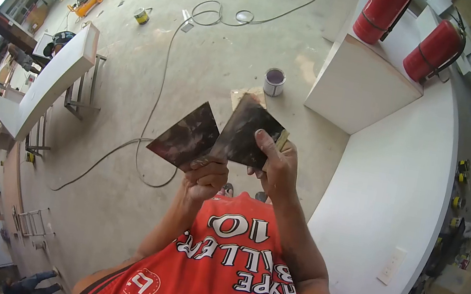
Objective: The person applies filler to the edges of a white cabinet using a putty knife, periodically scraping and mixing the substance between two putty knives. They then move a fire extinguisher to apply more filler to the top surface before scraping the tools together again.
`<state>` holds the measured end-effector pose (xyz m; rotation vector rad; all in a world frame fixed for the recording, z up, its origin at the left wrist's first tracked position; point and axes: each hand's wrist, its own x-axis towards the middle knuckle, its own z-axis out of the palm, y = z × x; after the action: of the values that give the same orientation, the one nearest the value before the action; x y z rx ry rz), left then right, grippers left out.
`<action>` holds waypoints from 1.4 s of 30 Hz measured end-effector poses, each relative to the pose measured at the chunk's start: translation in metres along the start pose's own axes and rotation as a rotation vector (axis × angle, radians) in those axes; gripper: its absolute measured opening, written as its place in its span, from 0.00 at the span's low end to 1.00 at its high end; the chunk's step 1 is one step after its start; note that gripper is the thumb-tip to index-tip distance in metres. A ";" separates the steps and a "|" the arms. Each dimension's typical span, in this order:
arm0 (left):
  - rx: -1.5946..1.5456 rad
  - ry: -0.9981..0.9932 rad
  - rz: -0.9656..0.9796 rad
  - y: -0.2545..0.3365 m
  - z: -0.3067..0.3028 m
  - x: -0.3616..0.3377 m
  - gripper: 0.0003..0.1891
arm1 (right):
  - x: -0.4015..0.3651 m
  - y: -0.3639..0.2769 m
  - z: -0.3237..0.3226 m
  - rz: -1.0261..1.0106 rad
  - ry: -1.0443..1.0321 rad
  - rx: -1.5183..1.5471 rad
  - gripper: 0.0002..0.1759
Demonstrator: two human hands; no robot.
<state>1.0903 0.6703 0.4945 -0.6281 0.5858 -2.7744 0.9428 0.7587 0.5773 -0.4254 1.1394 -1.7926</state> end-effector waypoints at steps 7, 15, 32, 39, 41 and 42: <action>0.361 0.192 0.000 0.003 -0.001 0.005 0.07 | -0.007 -0.006 0.023 -0.028 -0.229 -0.527 0.16; 1.738 0.567 0.267 0.027 -0.031 -0.018 0.17 | 0.003 0.000 0.002 -0.050 -0.071 -0.227 0.07; 1.803 0.590 0.633 -0.011 0.036 0.012 0.20 | -0.013 0.004 0.026 -0.125 0.285 -0.155 0.12; 2.176 0.586 0.035 -0.011 0.054 0.002 0.16 | 0.016 -0.029 0.005 -0.260 0.421 -0.386 0.18; 1.823 0.672 0.211 -0.011 0.060 0.007 0.16 | 0.014 -0.030 -0.003 -0.553 0.427 -0.518 0.16; 1.467 0.718 0.362 -0.010 0.063 0.011 0.15 | 0.009 -0.019 -0.011 -0.694 0.409 -0.627 0.13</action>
<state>1.1084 0.6549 0.5549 0.7079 -1.0868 -2.1559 0.9214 0.7594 0.5863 -0.9387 2.0407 -2.1305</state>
